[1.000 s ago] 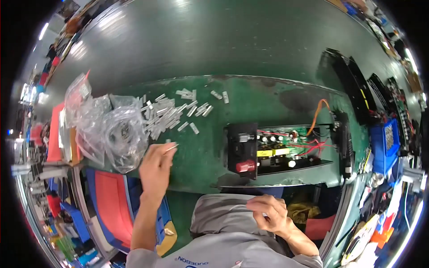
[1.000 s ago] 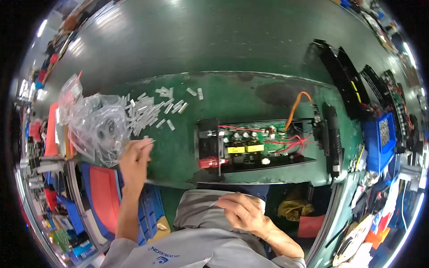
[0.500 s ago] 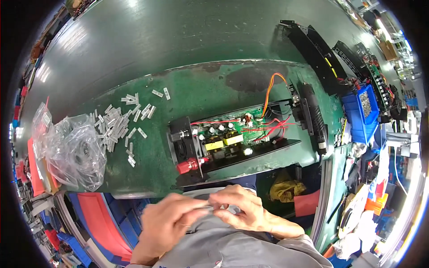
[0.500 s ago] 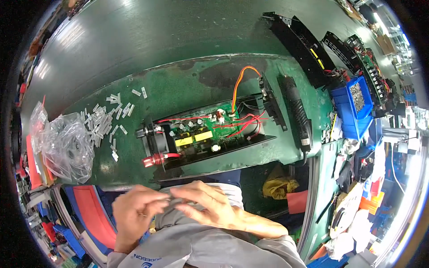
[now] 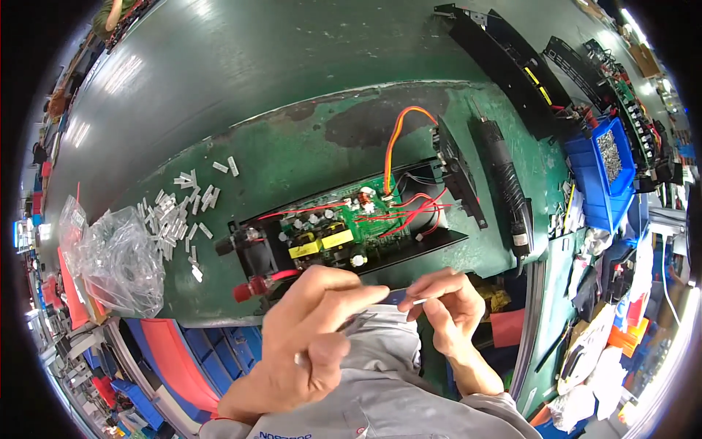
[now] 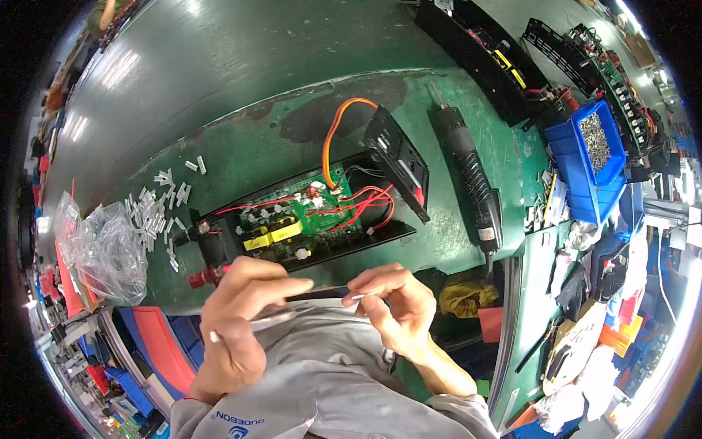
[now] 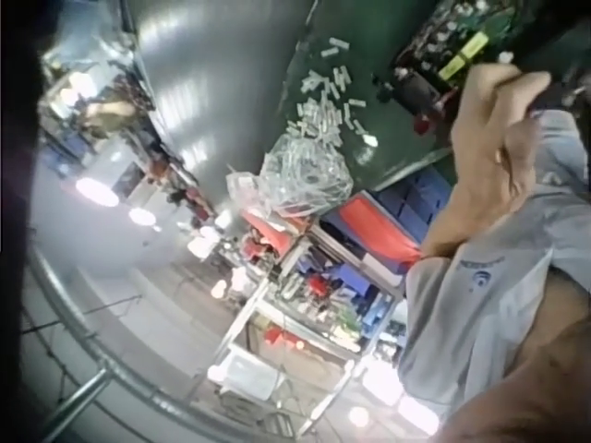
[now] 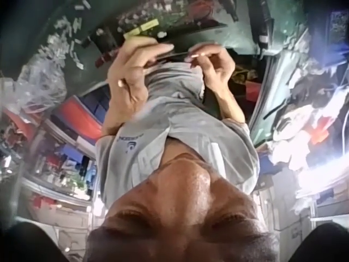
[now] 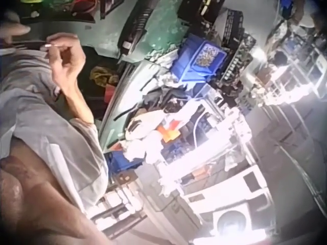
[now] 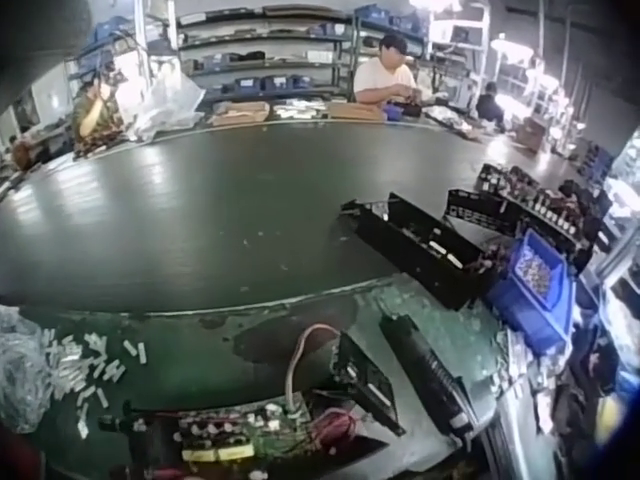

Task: Assembling the internal circuit boards and external casing of an electronic power inverter using an electric screwdriver.

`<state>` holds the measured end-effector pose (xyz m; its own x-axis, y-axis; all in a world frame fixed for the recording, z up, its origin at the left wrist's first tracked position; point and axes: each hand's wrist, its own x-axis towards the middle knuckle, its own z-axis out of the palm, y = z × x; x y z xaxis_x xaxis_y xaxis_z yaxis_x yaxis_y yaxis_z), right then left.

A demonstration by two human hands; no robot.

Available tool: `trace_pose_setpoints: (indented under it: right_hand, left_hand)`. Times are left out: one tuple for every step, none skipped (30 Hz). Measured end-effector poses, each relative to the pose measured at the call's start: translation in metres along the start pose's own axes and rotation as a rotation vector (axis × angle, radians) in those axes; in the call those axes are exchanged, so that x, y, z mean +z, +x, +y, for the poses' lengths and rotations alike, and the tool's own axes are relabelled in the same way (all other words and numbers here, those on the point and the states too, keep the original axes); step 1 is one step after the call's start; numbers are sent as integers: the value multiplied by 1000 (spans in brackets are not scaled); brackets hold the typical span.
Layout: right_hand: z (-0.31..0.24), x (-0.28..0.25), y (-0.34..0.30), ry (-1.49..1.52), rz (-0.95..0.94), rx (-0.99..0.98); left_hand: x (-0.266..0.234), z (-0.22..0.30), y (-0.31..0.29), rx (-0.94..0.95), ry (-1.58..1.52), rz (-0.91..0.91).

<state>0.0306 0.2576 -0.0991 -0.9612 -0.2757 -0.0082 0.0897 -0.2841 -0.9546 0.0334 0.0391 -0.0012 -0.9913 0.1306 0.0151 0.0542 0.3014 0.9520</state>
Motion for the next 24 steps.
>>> trace_pose_setpoints:
  right_hand:
    - [0,-3,2,28,19,45]
    - [2,-6,4,31,21,50]
    - [2,-9,5,-19,7,58]
    - [3,-11,6,-70,-7,66]
    - [4,-13,8,-68,-5,72]
    - [3,-15,9,-115,8,98]
    - [3,-16,10,-162,20,125]
    - [1,-16,11,-153,36,132]
    - [-1,-15,13,-150,36,135]
    - [-4,-13,15,-164,63,179]
    - [-5,-13,16,-179,90,223]
    - [-3,-14,16,-194,85,200]
    - [-3,-14,17,-195,84,201]
    - [-4,-14,17,-177,85,198]
    - [-4,-14,18,-161,85,195]
    - [-4,-13,18,-162,82,195]
    - [-4,-13,18,-155,78,197]
    - [-4,-13,19,-148,75,199]
    - [-4,-13,19,-152,74,198]
    - [-4,-12,20,-153,73,185]
    - [-5,-13,20,-157,78,171]
    - [-7,-13,20,-177,72,172]
    - [-9,-11,21,-197,68,172]
    - [-10,-12,19,-189,61,179]
  left_hand:
    - [0,1,3,20,72,-22]
    - [3,2,5,-139,-145,-1]
    - [7,0,8,-146,-146,-5]
    - [11,-5,14,-140,-131,18]
    - [14,-8,20,-135,-115,41]
    - [16,-8,28,-80,-69,39]
    - [16,-12,29,-162,-113,-8]
    - [22,-9,31,-231,-174,37]
    - [27,-5,33,-297,-229,87]
    - [28,-10,33,-300,-228,86]
    - [29,-18,31,-303,-297,117]
    - [30,-23,30,-304,-368,148]
    - [31,-24,30,-305,-368,149]
    - [31,-25,30,-315,-412,155]
    - [31,-26,29,-323,-456,162]
    - [30,-27,29,-323,-457,165]
    - [30,-29,29,-307,-419,146]
    - [29,-30,29,-292,-383,126]
    - [29,-30,30,-289,-385,127]
    - [27,-30,30,-266,-317,110]
    - [27,-30,32,-240,-252,88]
    - [26,-27,32,-231,-260,81]
    - [25,-24,31,-272,-253,97]
    - [26,-20,30,-305,-249,107]
